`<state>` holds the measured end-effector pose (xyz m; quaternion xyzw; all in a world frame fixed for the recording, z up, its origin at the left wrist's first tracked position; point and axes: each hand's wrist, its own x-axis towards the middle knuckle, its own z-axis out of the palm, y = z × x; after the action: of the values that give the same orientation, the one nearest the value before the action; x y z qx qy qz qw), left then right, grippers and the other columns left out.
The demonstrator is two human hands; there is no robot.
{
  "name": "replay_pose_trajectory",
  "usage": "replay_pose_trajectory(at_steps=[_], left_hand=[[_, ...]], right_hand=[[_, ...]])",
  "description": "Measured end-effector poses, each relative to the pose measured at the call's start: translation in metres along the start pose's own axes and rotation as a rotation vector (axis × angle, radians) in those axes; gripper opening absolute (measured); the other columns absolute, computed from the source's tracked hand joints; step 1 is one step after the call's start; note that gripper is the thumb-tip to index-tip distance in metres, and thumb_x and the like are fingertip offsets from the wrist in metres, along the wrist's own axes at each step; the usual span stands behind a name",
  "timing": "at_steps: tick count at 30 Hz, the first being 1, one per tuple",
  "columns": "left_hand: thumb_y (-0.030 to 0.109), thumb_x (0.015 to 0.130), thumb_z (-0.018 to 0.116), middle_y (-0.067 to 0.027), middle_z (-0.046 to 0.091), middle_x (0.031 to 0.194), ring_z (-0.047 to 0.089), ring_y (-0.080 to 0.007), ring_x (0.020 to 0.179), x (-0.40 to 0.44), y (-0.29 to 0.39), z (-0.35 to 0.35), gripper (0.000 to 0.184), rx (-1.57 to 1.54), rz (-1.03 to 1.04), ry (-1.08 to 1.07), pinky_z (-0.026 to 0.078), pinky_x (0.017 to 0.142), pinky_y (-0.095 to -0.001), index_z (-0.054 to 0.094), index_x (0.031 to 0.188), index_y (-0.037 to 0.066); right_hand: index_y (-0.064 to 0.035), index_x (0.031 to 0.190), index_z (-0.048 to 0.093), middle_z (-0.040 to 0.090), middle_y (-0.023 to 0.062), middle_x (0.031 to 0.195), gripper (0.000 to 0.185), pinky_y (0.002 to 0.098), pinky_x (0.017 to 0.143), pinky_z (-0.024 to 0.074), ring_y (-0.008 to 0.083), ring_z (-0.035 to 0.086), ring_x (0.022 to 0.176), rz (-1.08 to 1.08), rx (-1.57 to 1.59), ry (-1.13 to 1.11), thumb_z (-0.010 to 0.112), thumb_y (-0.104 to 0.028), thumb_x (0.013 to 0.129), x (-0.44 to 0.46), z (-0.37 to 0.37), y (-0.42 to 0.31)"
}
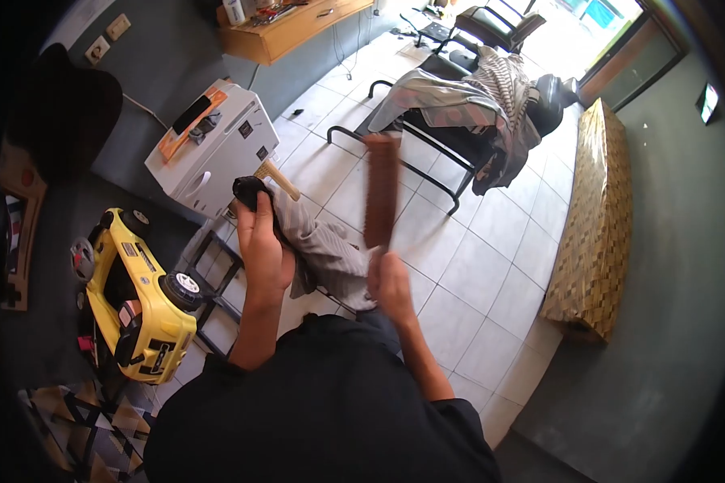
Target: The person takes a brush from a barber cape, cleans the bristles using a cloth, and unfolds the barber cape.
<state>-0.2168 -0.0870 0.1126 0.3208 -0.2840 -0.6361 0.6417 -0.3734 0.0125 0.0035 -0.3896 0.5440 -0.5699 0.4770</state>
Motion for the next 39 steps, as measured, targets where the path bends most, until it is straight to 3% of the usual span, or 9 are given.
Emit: replay_pose_trajectory(at_steps=[4, 6, 11, 18, 24, 28, 31, 36, 39], left_hand=[[0.018, 0.096, 0.047, 0.001, 0.058, 0.095, 0.056, -0.009, 0.083, -0.007, 0.005, 0.001, 0.024, -0.002, -0.044, -0.062, 0.046, 0.073, -0.0234, 0.05, 0.118, 0.01], [0.019, 0.096, 0.047, 0.0014, 0.057, 0.091, 0.056, -0.009, 0.079, -0.004, 0.015, -0.009, 0.02, -0.119, -0.066, -0.213, 0.046, 0.071, -0.0235, 0.051, 0.114, 0.01], [0.018, 0.095, 0.047, -0.0004, 0.059, 0.091, 0.059, -0.0105, 0.08, -0.002, 0.031, -0.005, 0.018, -0.031, -0.053, -0.06, 0.049, 0.07, -0.0269, 0.052, 0.111, 0.009], [0.011, 0.093, 0.049, 0.0005, 0.06, 0.096, 0.058, -0.0087, 0.084, -0.006, 0.021, 0.005, 0.023, 0.03, -0.265, -0.236, 0.047, 0.075, -0.0232, 0.053, 0.115, 0.006], [0.01, 0.094, 0.049, 0.0008, 0.058, 0.098, 0.054, -0.0066, 0.088, -0.01, 0.002, 0.019, 0.024, 0.131, -0.194, -0.316, 0.044, 0.077, -0.0219, 0.052, 0.118, 0.004], [0.011, 0.094, 0.05, 0.0007, 0.057, 0.097, 0.055, -0.0065, 0.085, -0.001, 0.007, 0.001, 0.024, 0.029, -0.195, -0.381, 0.046, 0.074, -0.0231, 0.051, 0.117, 0.008], [0.011, 0.094, 0.049, -0.0002, 0.058, 0.098, 0.056, -0.0076, 0.087, -0.003, 0.015, 0.008, 0.025, 0.079, -0.189, -0.218, 0.046, 0.077, -0.024, 0.05, 0.119, 0.008], [0.01, 0.096, 0.046, 0.0022, 0.055, 0.097, 0.049, -0.0037, 0.084, -0.004, 0.015, 0.02, 0.021, 0.092, -0.164, -0.207, 0.04, 0.078, -0.0195, 0.049, 0.116, 0.005], [0.01, 0.096, 0.045, 0.0019, 0.055, 0.097, 0.05, -0.0043, 0.085, -0.001, 0.004, 0.022, 0.02, 0.08, -0.182, -0.206, 0.041, 0.078, -0.0194, 0.049, 0.115, 0.005]], right_hand=[[-0.0047, 0.078, 0.049, 0.042, -0.005, 0.063, 0.034, 0.0262, 0.048, 0.0333, 0.0082, 0.04, 0.054, 0.339, 0.085, -0.457, 0.039, -0.03, 0.098, -0.002, 0.01, 0.018], [-0.0019, 0.083, 0.059, 0.053, 0.0086, 0.063, 0.035, 0.0344, 0.054, 0.0396, 0.0176, 0.05, 0.057, 0.113, -0.454, -0.378, 0.048, -0.034, 0.094, -0.003, -0.01, 0.095], [-0.0021, 0.086, 0.067, 0.063, 0.023, 0.082, 0.046, 0.0451, 0.072, 0.0482, 0.038, 0.062, 0.083, 0.545, -1.296, -0.206, 0.055, -0.046, 0.085, -0.039, -0.077, 0.178], [-0.0037, 0.071, 0.058, 0.046, 0.0019, 0.051, 0.043, 0.0244, 0.039, 0.0332, 0.0093, 0.042, 0.042, 0.372, -0.188, 0.008, 0.046, -0.038, 0.094, 0.021, -0.071, 0.043], [-0.0012, 0.077, 0.056, 0.046, -0.0002, 0.053, 0.041, 0.0206, 0.039, 0.0315, 0.0057, 0.042, 0.044, 0.056, 0.46, -0.453, 0.047, -0.037, 0.095, 0.014, -0.01, -0.002], [-0.0018, 0.072, 0.061, 0.048, -0.0001, 0.053, 0.04, 0.0231, 0.041, 0.0347, 0.0067, 0.045, 0.044, 0.476, -0.172, -0.517, 0.05, -0.035, 0.092, 0.01, -0.018, 0.037], [-0.0025, 0.082, 0.068, 0.063, 0.0183, 0.065, 0.043, 0.04, 0.056, 0.0496, 0.0318, 0.064, 0.063, 0.294, -1.189, -0.233, 0.058, -0.044, 0.082, -0.021, -0.062, 0.181], [-0.005, 0.086, 0.069, 0.064, 0.0215, 0.08, 0.039, 0.0434, 0.072, 0.0498, 0.0377, 0.062, 0.081, 0.587, -1.174, -0.076, 0.058, -0.042, 0.081, -0.016, -0.091, 0.159], [-0.002, 0.083, 0.065, 0.062, 0.018, 0.07, 0.037, 0.0406, 0.06, 0.0468, 0.0312, 0.059, 0.063, 0.245, -0.887, 0.036, 0.053, -0.037, 0.087, 0.005, -0.088, 0.104]])
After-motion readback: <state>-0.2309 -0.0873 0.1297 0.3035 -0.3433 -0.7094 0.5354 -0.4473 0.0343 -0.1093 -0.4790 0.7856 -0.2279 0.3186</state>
